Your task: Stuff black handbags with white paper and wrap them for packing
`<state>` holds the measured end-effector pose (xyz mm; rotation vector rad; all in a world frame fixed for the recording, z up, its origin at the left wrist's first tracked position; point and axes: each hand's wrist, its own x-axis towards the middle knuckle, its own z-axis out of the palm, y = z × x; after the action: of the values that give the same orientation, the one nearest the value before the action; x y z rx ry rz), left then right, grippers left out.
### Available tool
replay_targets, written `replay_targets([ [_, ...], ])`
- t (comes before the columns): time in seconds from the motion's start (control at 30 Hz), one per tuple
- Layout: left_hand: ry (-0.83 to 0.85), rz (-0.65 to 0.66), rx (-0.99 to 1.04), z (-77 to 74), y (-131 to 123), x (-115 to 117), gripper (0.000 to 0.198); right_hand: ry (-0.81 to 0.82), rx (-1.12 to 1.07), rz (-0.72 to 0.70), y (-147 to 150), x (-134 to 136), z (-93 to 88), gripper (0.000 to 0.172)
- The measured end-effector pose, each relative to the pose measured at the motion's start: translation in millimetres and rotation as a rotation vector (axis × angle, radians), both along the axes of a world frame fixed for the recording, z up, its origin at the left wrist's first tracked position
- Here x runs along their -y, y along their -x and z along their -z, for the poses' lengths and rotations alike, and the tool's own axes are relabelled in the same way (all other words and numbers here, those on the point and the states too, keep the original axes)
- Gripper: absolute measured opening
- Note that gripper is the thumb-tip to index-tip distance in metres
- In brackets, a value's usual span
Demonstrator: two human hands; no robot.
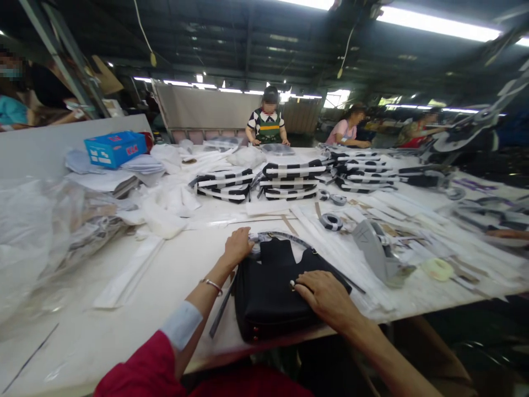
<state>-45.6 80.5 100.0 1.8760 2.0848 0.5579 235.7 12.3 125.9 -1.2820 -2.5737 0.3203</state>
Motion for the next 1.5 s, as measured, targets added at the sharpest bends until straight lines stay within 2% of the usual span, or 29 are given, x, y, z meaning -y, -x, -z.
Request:
replay_targets([
  [0.07,0.058,-0.023,-0.027,2.7,4,-11,0.051,0.057,0.011,0.014,2,-10,-8.7,0.024],
  [0.17,0.101,-0.060,-0.064,4.3,5,-21,0.054,0.092,-0.059,0.086,14,-41,-13.7,0.026],
  [0.27,0.061,-0.078,-0.107,-0.5,1,-19,0.055,0.131,-0.103,0.167,34,-80,-7.3,0.045],
  [0.37,-0.046,-0.067,-0.153,-12.8,-5,-10,0.055,0.231,-0.088,0.219,51,-108,4.3,0.060],
  [0.47,-0.144,-0.058,-0.175,-28.9,-7,-2,0.055,0.244,-0.090,0.254,55,-120,11.6,0.054],
  [0.6,-0.213,-0.103,-0.139,-42.1,-1,-8,0.054,0.231,-0.120,0.241,47,-121,6.9,0.035],
  [0.73,-0.177,-0.196,-0.071,-33.3,9,-26,0.049,0.096,-0.123,0.128,40,-114,-1.6,0.013],
  [0.83,-0.088,-0.248,-0.059,-16.3,15,-36,0.042,-0.035,-0.183,0.011,37,-110,-0.3,0.012],
  [0.93,-0.040,-0.235,-0.101,-3.1,11,-37,0.038,-0.068,-0.286,-0.104,36,-109,8.6,0.011],
  [1.03,-0.060,-0.150,-0.158,-5.7,1,-30,0.039,-0.050,-0.310,-0.053,40,-110,21.3,0.021],
  [1.13,-0.094,-0.037,-0.175,-23.6,-9,-14,0.039,-0.077,-0.319,0.041,43,-111,27.1,0.034],
  [1.2,-0.082,0.062,-0.156,-37.7,-17,4,0.031,-0.066,-0.356,0.064,42,-110,20.6,0.029],
  [1.3,-0.013,0.314,-0.044,-52.0,-31,36,0.016,0.118,-0.408,0.038,36,-104,-3.6,0.017],
  [1.4,0.006,0.553,0.091,-52.7,-47,59,0.019,0.297,-0.369,-0.036,27,-88,-24.6,0.016],
  [1.5,0.000,0.673,0.077,-41.7,-59,61,0.027,0.317,-0.269,-0.061,18,-64,-19.1,0.015],
])
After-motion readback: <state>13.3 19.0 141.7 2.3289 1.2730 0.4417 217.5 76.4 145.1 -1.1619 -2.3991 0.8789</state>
